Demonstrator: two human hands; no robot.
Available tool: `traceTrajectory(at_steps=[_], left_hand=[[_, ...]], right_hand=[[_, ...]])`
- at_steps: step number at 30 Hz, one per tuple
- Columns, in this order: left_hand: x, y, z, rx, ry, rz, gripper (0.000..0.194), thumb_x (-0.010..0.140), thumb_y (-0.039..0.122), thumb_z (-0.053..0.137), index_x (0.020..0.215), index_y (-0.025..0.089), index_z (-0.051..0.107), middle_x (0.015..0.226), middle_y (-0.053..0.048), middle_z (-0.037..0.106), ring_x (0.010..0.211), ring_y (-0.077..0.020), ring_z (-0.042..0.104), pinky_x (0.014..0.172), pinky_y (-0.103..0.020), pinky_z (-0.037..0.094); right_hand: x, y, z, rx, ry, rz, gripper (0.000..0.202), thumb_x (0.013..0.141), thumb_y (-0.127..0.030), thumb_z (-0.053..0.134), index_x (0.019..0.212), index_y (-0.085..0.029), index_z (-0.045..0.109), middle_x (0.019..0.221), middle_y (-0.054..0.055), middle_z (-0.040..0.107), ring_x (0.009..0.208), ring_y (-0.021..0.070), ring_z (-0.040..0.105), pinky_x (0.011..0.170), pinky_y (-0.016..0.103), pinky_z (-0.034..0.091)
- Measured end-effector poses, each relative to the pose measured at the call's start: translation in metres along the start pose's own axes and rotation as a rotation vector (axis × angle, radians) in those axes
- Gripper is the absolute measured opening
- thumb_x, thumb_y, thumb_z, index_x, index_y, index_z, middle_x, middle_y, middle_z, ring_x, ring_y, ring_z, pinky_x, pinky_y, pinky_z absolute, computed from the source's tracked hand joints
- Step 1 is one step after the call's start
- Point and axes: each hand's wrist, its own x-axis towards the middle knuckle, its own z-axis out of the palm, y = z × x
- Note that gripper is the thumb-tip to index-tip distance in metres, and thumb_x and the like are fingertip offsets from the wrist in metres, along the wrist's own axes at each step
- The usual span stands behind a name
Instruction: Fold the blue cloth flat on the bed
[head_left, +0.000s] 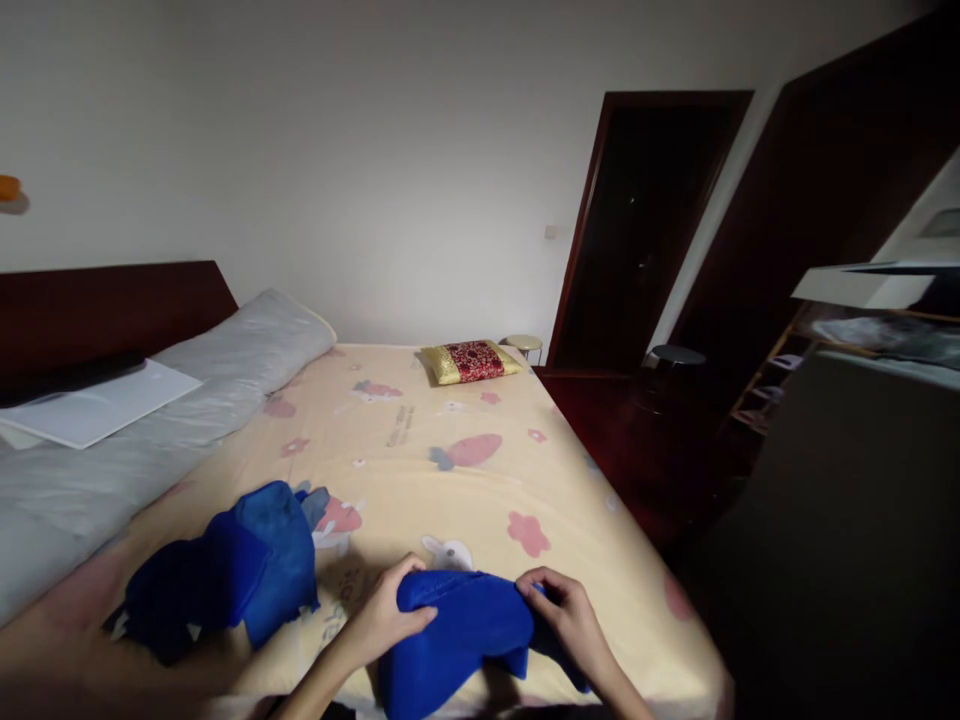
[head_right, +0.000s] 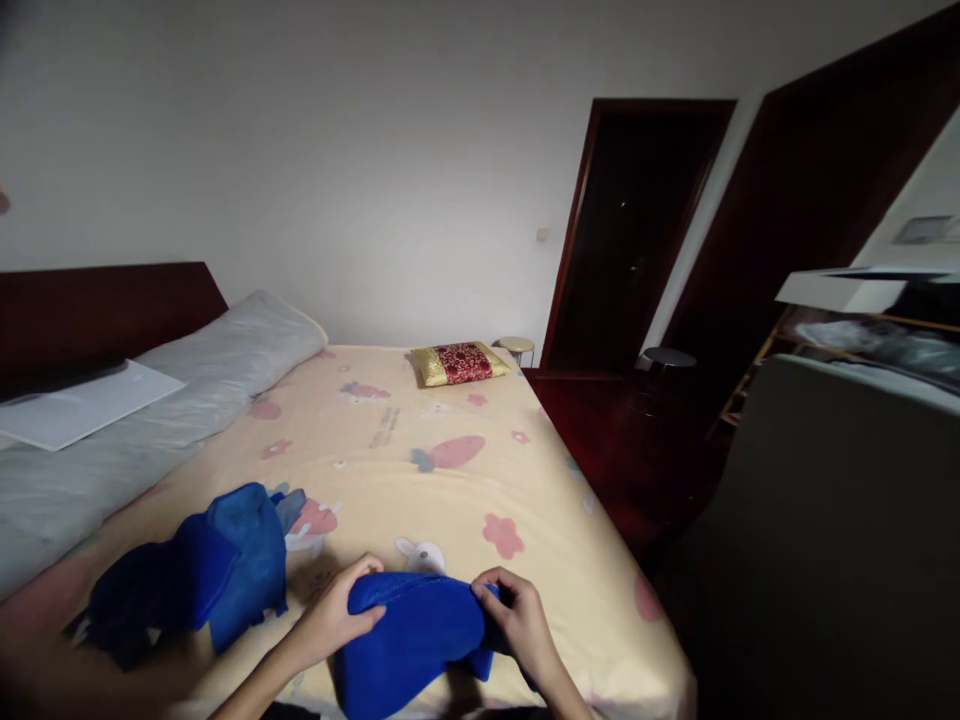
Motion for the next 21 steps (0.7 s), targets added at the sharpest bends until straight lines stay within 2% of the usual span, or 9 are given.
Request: traceTrajectory(at_steps=[3,6,9,12,15,19,21], left_hand=[[0.003,-0.002,0.0,0.014,0.066,0.086,0.015,0.079,0.026,0.057,0.093,0.023,0.058,0.088,0.0,0.067,0.084,-0.0174,0.063,0.081,-0.029,0.049],[0.005,-0.007,0.0,0.038,0.084,0.089,0.016,0.085,0.036,0.052,0.088,0.022,0.06,0.085,-0.001,0.069,0.083,-0.0182,0.063,0.08,-0.029,0.048],[0.005,-0.007,0.0,0.078,0.073,0.061,0.023,0.087,0.041,0.051,0.082,0.022,0.062,0.08,-0.001,0.069,0.079,-0.0183,0.063,0.076,-0.029,0.047],[0.004,-0.002,-0.001,0.131,0.097,0.065,0.026,0.088,0.041,0.049,0.073,0.022,0.06,0.072,0.0,0.066,0.072,-0.0169,0.06,0.07,-0.028,0.045],[0.005,-0.001,-0.001,0.111,0.114,0.077,0.028,0.089,0.043,0.048,0.073,0.022,0.059,0.072,0.0,0.065,0.071,-0.0165,0.06,0.07,-0.028,0.044],[0.006,-0.003,-0.001,-0.033,0.157,0.058,0.032,0.089,0.05,0.048,0.078,0.022,0.06,0.077,-0.001,0.067,0.077,-0.0183,0.061,0.074,-0.028,0.046],[0.007,-0.003,-0.001,-0.065,0.178,0.057,0.034,0.089,0.051,0.048,0.079,0.022,0.061,0.077,-0.001,0.068,0.077,-0.0187,0.061,0.074,-0.028,0.046]], right_hand=[[0.003,0.006,-0.002,-0.056,-0.004,-0.014,0.044,0.071,-0.061,0.064,0.082,-0.019,0.069,0.076,0.005,0.069,0.075,0.0218,0.06,0.071,0.035,0.046],[0.006,0.012,-0.005,-0.097,-0.047,-0.012,0.043,0.071,-0.055,0.065,0.093,-0.019,0.07,0.088,0.007,0.071,0.085,0.0241,0.061,0.08,0.037,0.046],[0.007,0.016,-0.005,-0.089,-0.115,0.032,0.037,0.071,-0.051,0.065,0.084,-0.018,0.07,0.083,0.006,0.071,0.08,0.0229,0.061,0.076,0.036,0.046],[0.007,0.016,-0.004,-0.099,-0.086,0.055,0.031,0.065,-0.047,0.068,0.072,-0.018,0.065,0.067,0.002,0.065,0.069,0.0189,0.057,0.066,0.033,0.044],[0.006,0.011,-0.004,-0.105,-0.061,0.039,0.032,0.061,-0.048,0.073,0.07,-0.019,0.062,0.063,0.0,0.061,0.065,0.0163,0.052,0.061,0.031,0.04],[0.004,0.002,-0.004,-0.085,-0.063,-0.01,0.043,0.072,-0.062,0.062,0.071,-0.018,0.064,0.067,0.002,0.062,0.068,0.0174,0.055,0.066,0.032,0.043],[0.004,0.0,-0.004,-0.101,-0.045,-0.026,0.045,0.075,-0.063,0.058,0.069,-0.019,0.064,0.068,0.003,0.063,0.07,0.0186,0.055,0.069,0.034,0.044]])
